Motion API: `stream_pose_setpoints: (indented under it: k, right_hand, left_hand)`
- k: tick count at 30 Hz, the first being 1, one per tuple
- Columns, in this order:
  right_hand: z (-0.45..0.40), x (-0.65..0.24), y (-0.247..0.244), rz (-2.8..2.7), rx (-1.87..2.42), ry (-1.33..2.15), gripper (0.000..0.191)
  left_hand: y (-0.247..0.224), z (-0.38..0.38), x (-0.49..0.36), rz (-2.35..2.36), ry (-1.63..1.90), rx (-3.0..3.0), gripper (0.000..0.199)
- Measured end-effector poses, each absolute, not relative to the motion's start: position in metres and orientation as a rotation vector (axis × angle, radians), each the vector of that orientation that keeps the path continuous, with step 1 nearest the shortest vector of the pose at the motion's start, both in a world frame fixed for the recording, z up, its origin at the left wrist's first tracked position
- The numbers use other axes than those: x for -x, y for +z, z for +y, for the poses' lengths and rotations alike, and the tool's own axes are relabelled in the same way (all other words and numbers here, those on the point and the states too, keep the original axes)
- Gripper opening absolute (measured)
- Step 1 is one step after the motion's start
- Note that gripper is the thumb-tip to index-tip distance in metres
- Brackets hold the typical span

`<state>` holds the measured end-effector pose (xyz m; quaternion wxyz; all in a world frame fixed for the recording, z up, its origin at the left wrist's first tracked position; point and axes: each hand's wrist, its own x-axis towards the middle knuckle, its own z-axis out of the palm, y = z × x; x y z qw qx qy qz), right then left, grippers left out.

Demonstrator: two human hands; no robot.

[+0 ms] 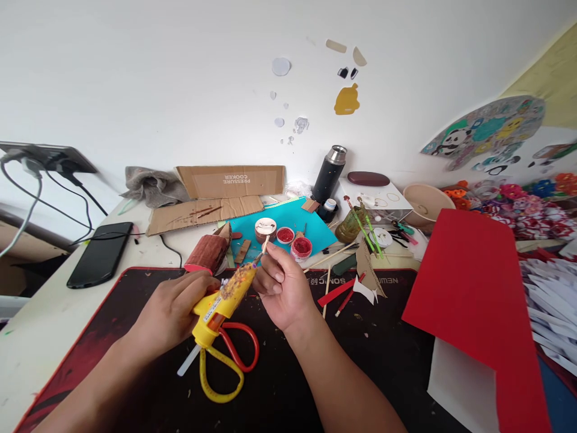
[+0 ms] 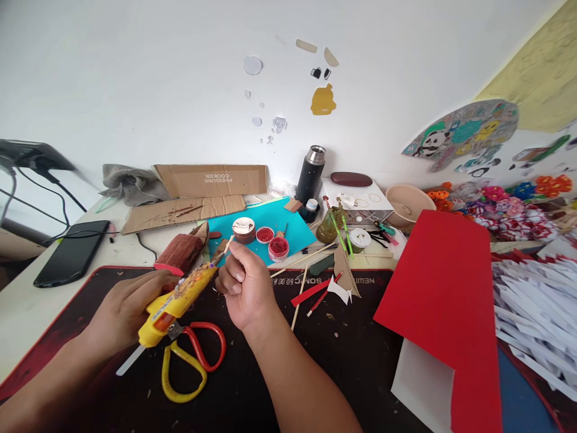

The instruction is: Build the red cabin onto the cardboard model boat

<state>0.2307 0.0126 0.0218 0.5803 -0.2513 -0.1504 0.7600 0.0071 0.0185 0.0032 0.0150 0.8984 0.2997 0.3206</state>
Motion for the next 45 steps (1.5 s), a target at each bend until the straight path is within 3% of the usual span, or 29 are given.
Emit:
stream_pose_setpoints:
  k: [8,13,17,20,24,28,31,41,45]
  right_hand:
    - [0.013,-0.231,0.020,-0.359,0.580,1.807,0.064]
    - [0.012,-0.233,0.022,-0.295,0.556,1.779,0.052]
    - [0.013,-0.235,0.021,-0.258,0.545,1.778,0.044]
    - [0.013,-0.235,0.019,-0.254,0.548,1.774,0.044]
    - [0.014,-0.236,0.018,-0.272,0.561,1.776,0.047]
    - [0.013,-0.235,0.018,-0.280,0.573,1.775,0.049]
    - [0.013,-0.234,0.018,-0.283,0.595,1.773,0.048]
    - [0.014,-0.230,0.013,-0.286,0.620,1.774,0.048]
    - [0.015,-0.231,0.013,-0.290,0.641,1.770,0.047]
  left_hand:
    - [-0.002,0.020,-0.006,0.972,0.979,-2.762,0.009]
    - [-0.007,0.024,0.003,1.130,0.953,-2.626,0.007]
    - [-0.001,0.028,0.024,1.523,0.919,-2.440,0.010]
    - [0.017,0.032,0.040,1.919,0.871,-2.213,0.024]
    - [0.034,0.040,0.064,2.305,0.575,-2.051,0.038]
    - [0.018,0.041,0.095,2.205,0.129,-2.153,0.039]
    - [-0.007,0.035,0.115,2.076,0.013,-2.172,0.040]
    - [-0.029,0.030,0.128,1.953,-0.072,-2.219,0.059]
    - [-0.015,0.030,0.131,1.959,0.090,-2.310,0.067]
